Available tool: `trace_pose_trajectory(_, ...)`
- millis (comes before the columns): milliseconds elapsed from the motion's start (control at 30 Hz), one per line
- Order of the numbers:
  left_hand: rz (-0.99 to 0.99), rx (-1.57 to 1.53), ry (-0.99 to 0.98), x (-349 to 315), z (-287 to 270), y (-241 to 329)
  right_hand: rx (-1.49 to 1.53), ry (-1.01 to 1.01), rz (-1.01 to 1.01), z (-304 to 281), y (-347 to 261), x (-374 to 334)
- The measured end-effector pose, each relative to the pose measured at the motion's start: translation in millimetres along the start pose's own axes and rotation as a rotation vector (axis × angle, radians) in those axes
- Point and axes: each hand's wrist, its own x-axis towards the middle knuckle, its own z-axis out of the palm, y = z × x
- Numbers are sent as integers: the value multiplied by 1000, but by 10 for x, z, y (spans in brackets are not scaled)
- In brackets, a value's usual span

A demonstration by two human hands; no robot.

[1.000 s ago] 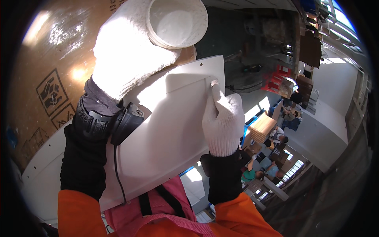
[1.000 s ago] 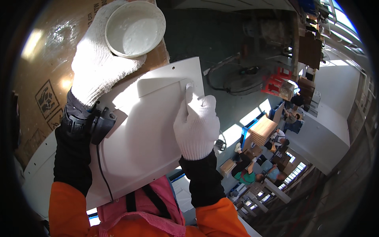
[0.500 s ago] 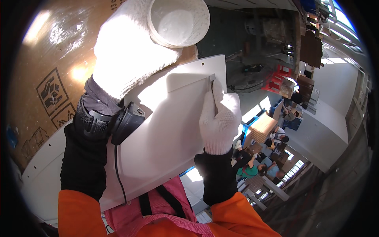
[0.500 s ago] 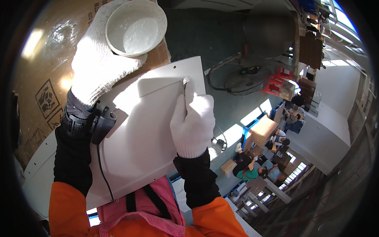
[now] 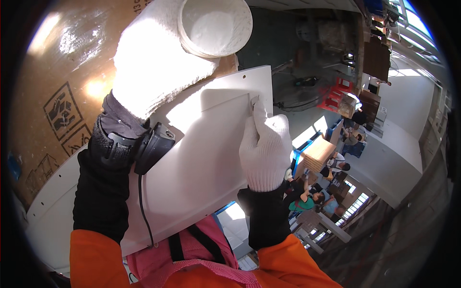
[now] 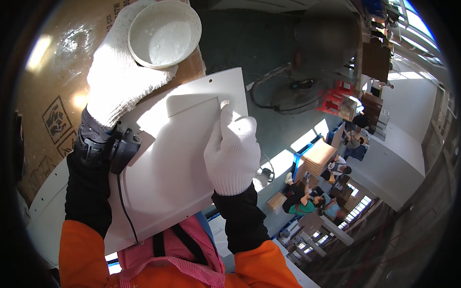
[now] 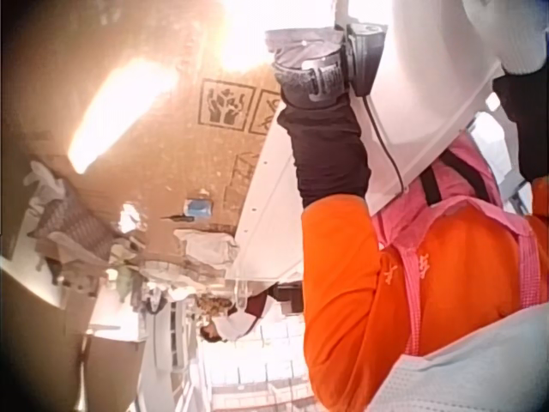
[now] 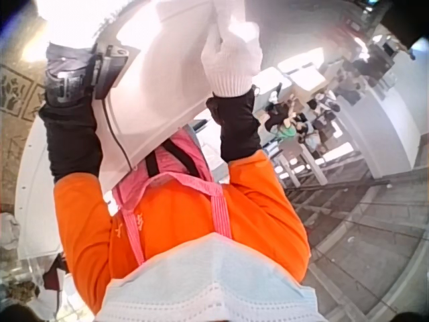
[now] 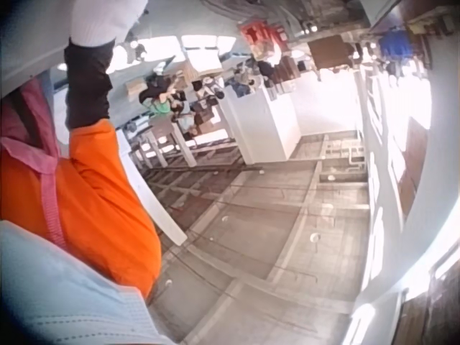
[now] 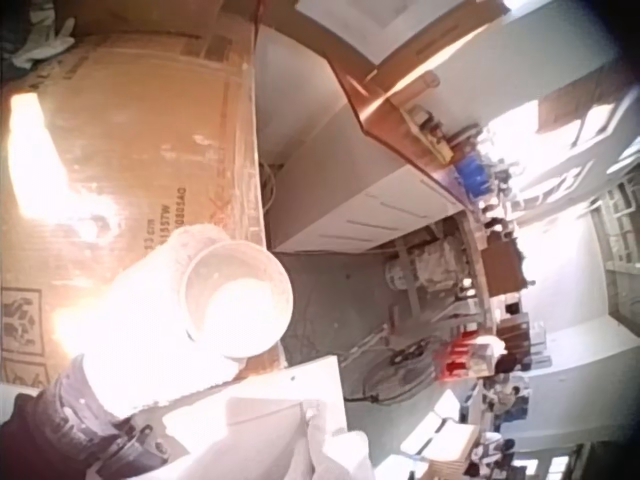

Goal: Repairing or touching up a white furniture panel by applying a substance and scraping away excess with a putty knife.

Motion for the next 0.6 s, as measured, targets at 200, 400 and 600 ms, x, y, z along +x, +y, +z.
trace_pose_trajectory(200, -90, 170, 3, 23, 34, 198, -32, 99, -65, 13, 147, 7)
trace_pose_trajectory(400, -33, 154, 12, 27, 32, 265, 106, 204, -96, 133, 145, 73)
trace_pose_trajectory(600, -29, 376, 3, -99, -22, -31, 17, 49, 31, 90, -63, 50)
